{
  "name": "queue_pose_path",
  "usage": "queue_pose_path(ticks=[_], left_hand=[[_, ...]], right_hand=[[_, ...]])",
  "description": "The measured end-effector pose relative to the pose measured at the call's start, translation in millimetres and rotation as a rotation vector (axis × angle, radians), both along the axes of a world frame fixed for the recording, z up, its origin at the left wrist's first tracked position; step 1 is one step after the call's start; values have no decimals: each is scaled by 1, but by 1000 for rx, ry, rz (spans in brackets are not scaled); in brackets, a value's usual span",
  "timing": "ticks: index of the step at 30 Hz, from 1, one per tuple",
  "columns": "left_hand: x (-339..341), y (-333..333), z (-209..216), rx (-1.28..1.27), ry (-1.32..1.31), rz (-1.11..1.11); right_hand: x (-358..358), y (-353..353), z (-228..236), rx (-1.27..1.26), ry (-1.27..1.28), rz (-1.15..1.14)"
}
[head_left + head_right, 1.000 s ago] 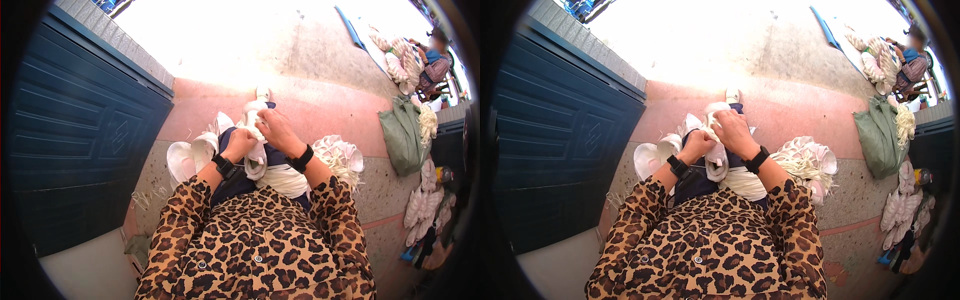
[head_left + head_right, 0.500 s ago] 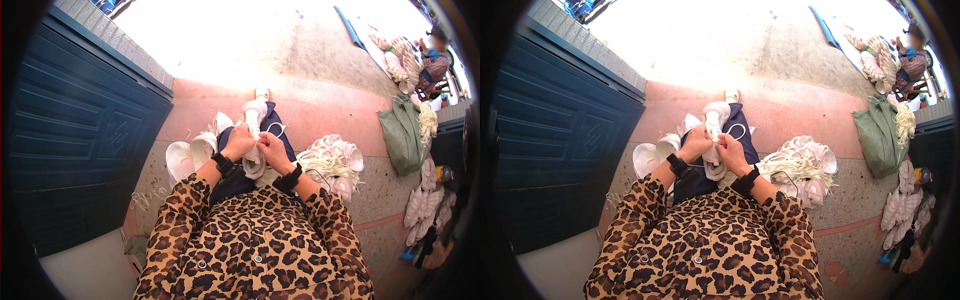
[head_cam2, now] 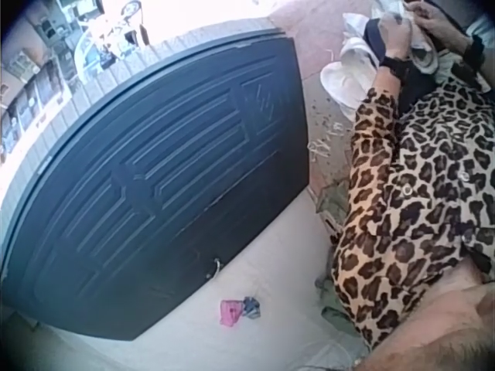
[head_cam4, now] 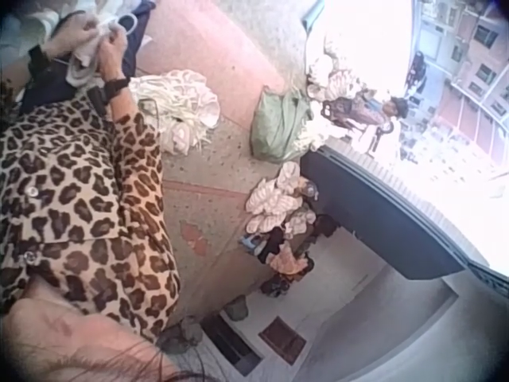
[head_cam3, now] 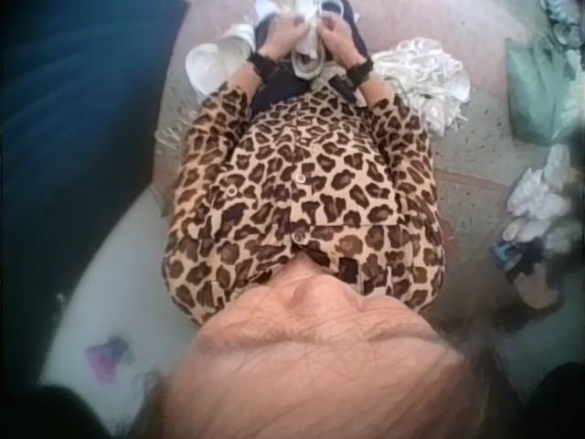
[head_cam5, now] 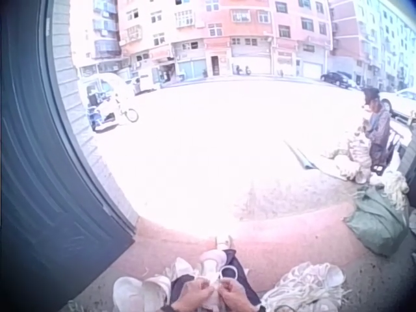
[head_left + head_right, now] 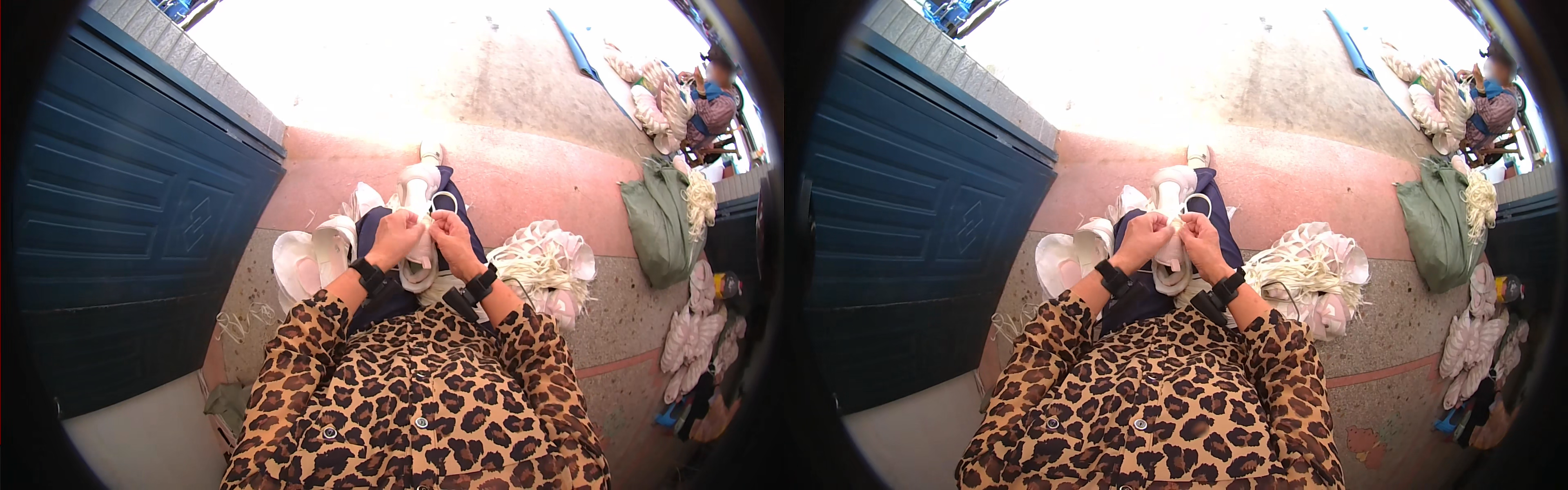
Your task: Lacing a white sneaker by hand.
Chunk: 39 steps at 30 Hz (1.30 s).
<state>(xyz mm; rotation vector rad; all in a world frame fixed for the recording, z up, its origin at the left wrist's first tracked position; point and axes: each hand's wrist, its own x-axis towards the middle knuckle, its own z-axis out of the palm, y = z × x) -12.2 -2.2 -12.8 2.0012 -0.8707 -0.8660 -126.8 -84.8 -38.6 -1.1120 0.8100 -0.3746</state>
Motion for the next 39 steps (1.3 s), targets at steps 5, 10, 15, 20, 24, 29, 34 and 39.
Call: queue_pose_path(ticks=[5,10,15,20,24,29,34,39], left_hand=[[-1,14,-17,-89,-373,314],[14,12,-8,-142,5,386],[0,-4,18,58,-263,7],[3,-11,7,77,-240,43],[4,-7,5,48,-169,100],[15,10,-7,-115,-292,309],[95,91,3,-268,96,842],[145,192,16,-321,439,1019]], right_hand=[[-30,-7,-13,-182,88,-227],[-82,-42,-7,-216,214,-309],[-147,-55,-21,-334,349,-305],[-138,-40,-25,-319,210,-207],[-64,-18,7,-1067,218,140],[-28,-6,15,-1285,335,367],[-113,-30,1,-1351,382,378],[-242,-58,-27,-1391,796,256]])
